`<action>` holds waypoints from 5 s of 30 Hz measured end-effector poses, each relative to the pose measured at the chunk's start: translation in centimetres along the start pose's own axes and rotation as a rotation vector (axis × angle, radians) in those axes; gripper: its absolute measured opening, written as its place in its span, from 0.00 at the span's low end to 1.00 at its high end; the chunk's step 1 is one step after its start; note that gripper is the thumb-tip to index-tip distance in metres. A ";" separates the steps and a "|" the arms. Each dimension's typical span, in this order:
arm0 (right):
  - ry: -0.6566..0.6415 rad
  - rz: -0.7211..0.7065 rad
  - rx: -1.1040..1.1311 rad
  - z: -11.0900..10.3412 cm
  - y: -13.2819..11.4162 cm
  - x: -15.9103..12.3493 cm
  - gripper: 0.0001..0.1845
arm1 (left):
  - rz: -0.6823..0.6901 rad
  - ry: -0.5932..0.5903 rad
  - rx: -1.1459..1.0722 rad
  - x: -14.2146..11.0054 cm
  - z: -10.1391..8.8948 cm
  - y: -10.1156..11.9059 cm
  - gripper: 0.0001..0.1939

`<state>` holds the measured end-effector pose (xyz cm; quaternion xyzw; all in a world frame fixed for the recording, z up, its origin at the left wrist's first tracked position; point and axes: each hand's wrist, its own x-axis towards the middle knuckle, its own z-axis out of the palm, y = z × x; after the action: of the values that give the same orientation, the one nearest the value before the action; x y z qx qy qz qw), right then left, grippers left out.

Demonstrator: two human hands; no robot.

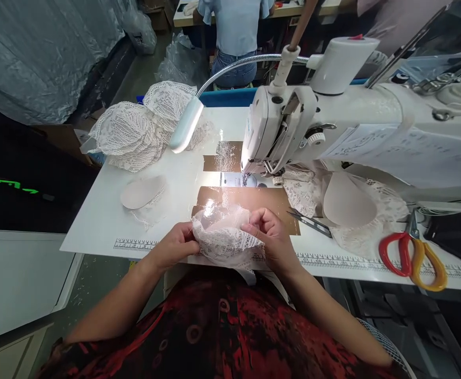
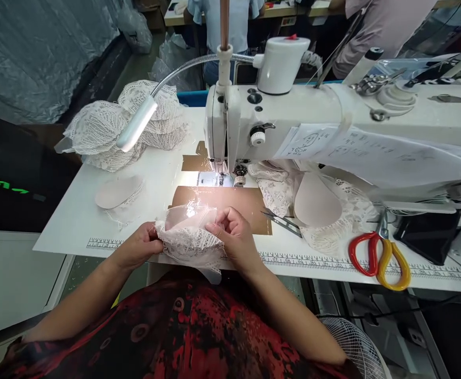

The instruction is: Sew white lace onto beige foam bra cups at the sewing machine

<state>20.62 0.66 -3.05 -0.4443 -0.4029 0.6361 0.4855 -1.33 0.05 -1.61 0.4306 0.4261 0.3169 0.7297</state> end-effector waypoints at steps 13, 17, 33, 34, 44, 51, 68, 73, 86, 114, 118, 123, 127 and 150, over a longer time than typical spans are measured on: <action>-0.107 0.009 -0.055 0.7 0.5 -0.8 0.19 | 0.131 0.366 -0.513 1.6 3.7 -0.4 0.07; -0.006 0.083 0.025 0.8 0.9 -0.4 0.15 | 0.163 0.281 -0.418 1.4 3.2 -0.4 0.15; 0.004 0.022 -0.191 0.7 0.5 0.1 0.21 | 0.033 0.097 -0.499 2.1 1.6 0.8 0.21; -0.010 0.024 -0.195 0.7 0.4 0.2 0.21 | 0.021 0.093 -0.444 2.0 1.6 0.7 0.19; 0.028 0.041 0.120 1.3 0.0 0.1 0.19 | -0.078 0.121 -0.548 1.1 -0.7 0.1 0.06; -0.089 -0.010 -0.043 1.8 -1.1 -0.2 0.13 | 0.395 0.174 0.056 -0.5 -2.3 2.6 0.17; -0.096 -0.370 -0.557 2.9 -2.5 0.2 0.08 | 0.201 -0.171 0.497 0.6 -0.5 3.8 0.11; -0.091 -0.397 -0.589 2.9 -2.5 0.3 0.08 | 0.158 -0.154 0.403 0.9 -0.4 4.1 0.10; -0.257 -0.143 -0.544 1.8 -3.3 1.4 0.11 | 0.256 -0.131 0.574 1.5 0.3 4.5 0.11; 0.194 0.010 0.128 0.6 -1.2 0.7 0.15 | 0.167 0.032 -0.033 1.2 2.0 -1.0 0.16; 0.265 0.031 0.179 0.1 -1.0 1.2 0.15 | 0.143 -0.026 -0.171 1.0 1.2 -1.2 0.11; 0.333 0.048 0.231 -0.2 -0.3 1.7 0.16 | 0.135 -0.049 -0.224 0.5 0.8 -1.1 0.07; 0.330 0.062 0.241 -0.1 -0.3 1.8 0.15 | 0.155 -0.002 -0.109 0.3 0.9 -0.6 0.10; 0.306 -0.014 0.192 0.9 0.1 1.7 0.13 | 0.211 -0.014 -0.188 0.9 1.7 -0.5 0.24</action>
<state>19.49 2.21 -3.16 -0.4848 -0.2647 0.5932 0.5857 0.58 -0.03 -1.86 0.4049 0.3418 0.4274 0.7325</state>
